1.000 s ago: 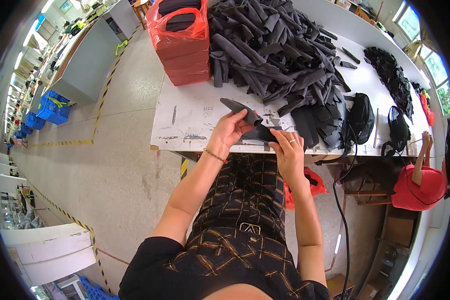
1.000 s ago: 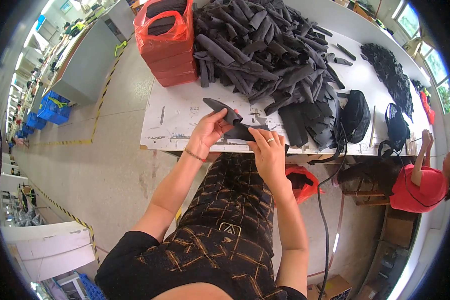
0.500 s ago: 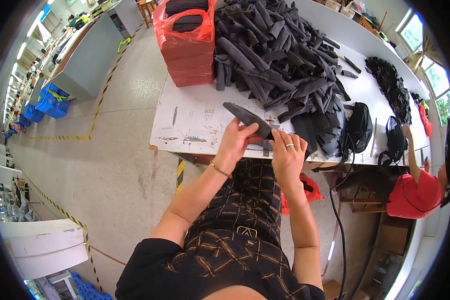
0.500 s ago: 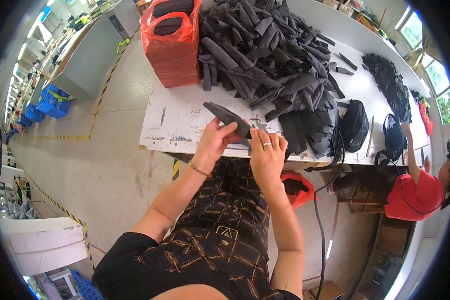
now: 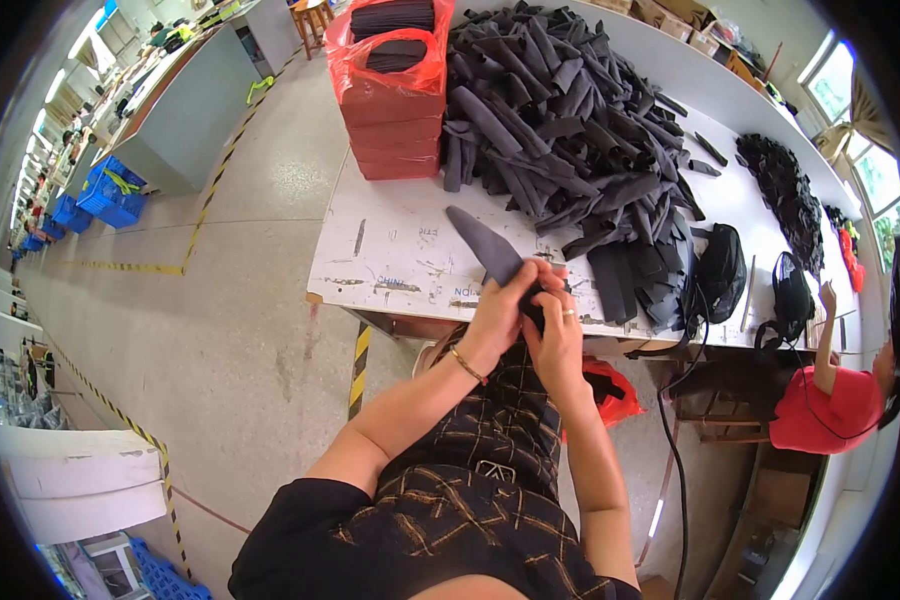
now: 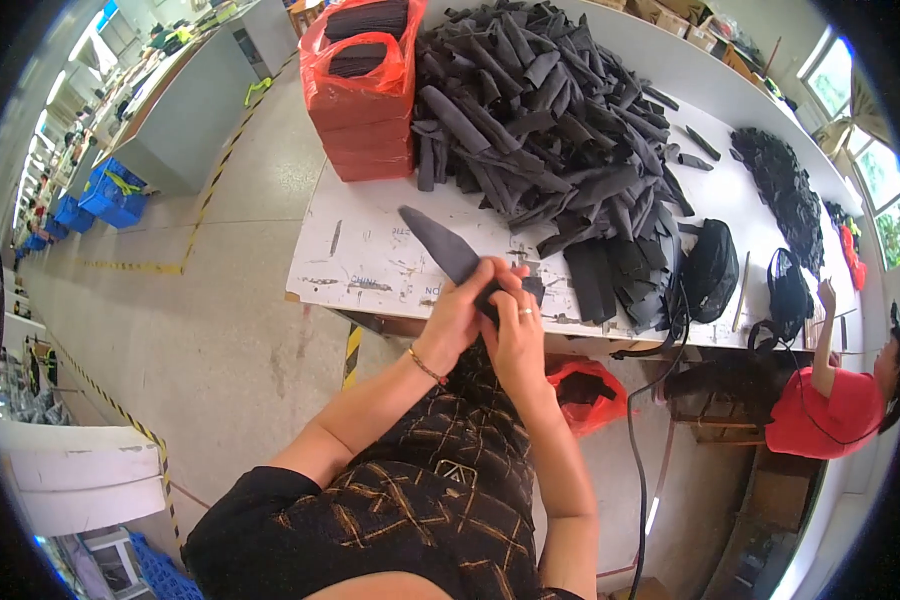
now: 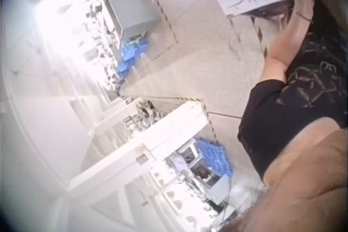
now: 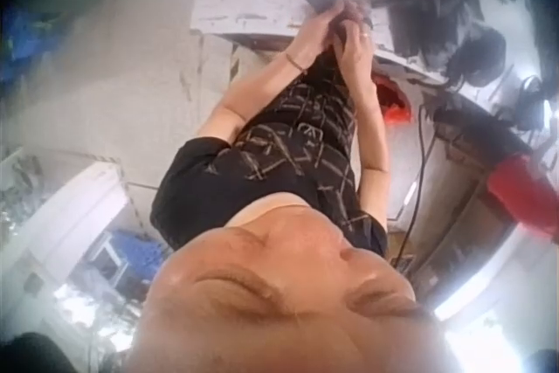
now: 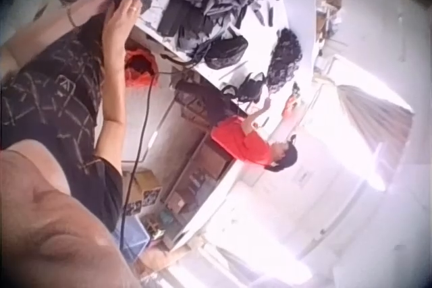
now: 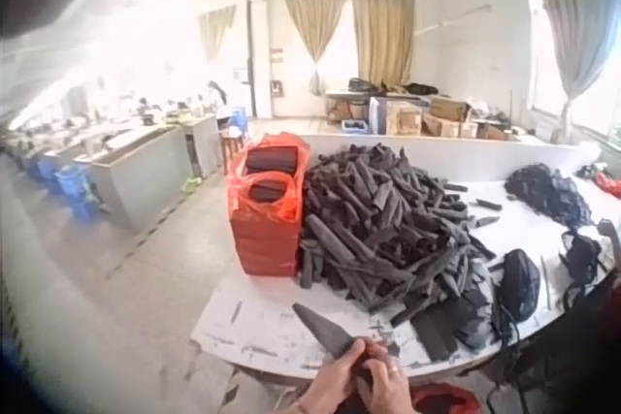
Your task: Assembling grey foam or fabric padding components at a workbench.
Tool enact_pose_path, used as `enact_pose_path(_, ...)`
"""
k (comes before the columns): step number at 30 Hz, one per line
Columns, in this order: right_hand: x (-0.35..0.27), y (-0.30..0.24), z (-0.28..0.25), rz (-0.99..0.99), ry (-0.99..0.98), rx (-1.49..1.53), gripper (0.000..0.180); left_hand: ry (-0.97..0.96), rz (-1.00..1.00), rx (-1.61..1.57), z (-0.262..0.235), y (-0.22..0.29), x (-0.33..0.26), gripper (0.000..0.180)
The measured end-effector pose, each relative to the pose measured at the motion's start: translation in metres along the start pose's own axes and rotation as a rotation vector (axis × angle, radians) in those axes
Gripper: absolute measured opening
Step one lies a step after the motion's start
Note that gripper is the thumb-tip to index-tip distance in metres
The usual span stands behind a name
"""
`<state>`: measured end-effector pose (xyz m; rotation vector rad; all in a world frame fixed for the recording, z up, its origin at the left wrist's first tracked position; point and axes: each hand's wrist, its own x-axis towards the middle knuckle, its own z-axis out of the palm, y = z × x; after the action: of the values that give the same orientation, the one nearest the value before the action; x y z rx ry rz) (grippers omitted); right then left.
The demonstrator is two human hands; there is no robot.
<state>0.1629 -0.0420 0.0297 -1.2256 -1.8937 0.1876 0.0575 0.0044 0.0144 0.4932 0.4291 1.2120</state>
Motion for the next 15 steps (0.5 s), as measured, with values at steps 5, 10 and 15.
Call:
enact_pose_path(5, 0.001, -0.015, -0.004, 0.16, -0.043, -0.037, 0.041, 0.062, 0.034, -0.067, -0.011, 0.003, 0.0, 0.029)
enact_pose_path(10, -0.008, 0.004, -0.002, 0.133, -0.089, 0.029, 0.025, 0.022, 0.057, -0.107, -0.009, 0.005, 0.0, 0.029)
enact_pose_path(15, -0.009, 0.012, 0.003, 0.068, 0.006, 0.042, 0.016, 0.102, 0.044, -0.114, -0.007, 0.009, 0.004, 0.027)
